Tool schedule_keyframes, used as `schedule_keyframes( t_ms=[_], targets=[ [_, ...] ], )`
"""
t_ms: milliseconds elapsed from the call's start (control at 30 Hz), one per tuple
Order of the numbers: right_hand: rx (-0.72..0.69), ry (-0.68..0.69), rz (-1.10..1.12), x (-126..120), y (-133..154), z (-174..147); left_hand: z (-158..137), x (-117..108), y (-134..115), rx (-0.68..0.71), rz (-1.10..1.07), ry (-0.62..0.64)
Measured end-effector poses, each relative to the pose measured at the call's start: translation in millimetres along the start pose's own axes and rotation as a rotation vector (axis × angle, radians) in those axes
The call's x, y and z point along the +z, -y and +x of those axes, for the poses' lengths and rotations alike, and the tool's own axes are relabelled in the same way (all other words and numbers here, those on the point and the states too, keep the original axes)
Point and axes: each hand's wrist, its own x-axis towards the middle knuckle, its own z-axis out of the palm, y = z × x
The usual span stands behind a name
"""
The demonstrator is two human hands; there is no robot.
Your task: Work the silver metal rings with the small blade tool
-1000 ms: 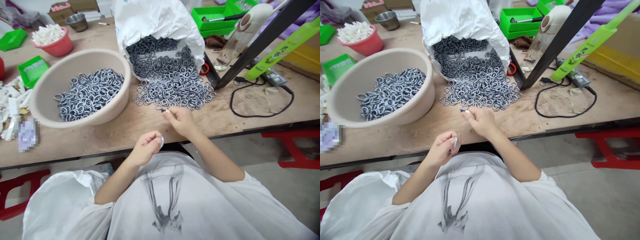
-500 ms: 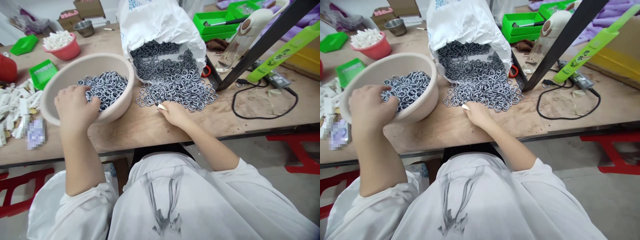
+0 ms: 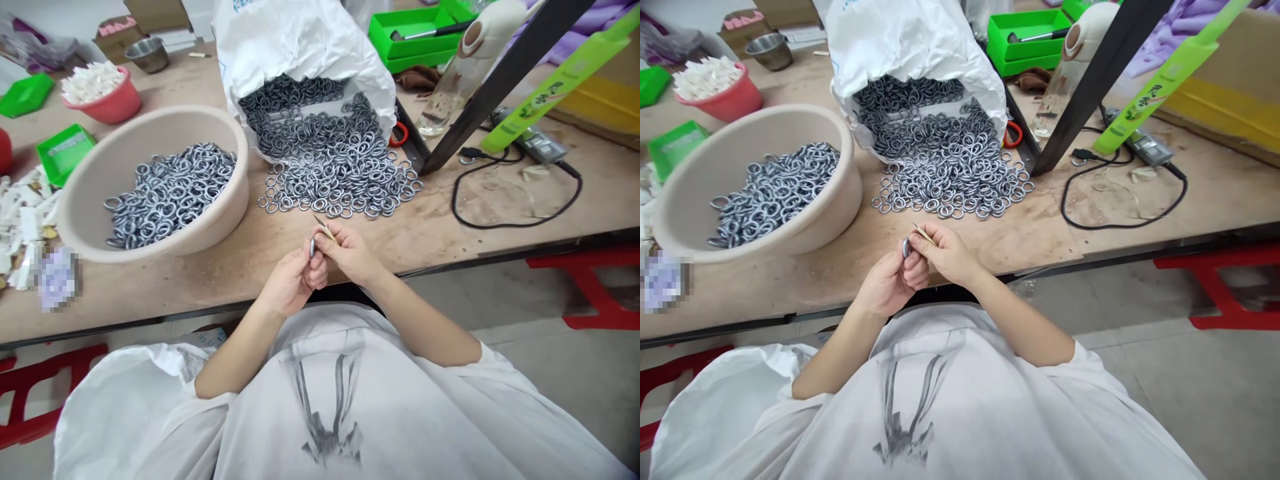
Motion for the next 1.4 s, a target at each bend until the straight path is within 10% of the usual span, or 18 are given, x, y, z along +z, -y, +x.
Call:
schedule_keyframes(
  t_ms=[233,1400],
  targets=[
    [-0.251,-0.087,-0.708,-2,17,-18,0,9,10,0.15,-0.087,-0.231],
    [-0.395,0.002,-1.059,3,20,-26,-9,22,6,0.08,-0.222,-0.327]
  ],
)
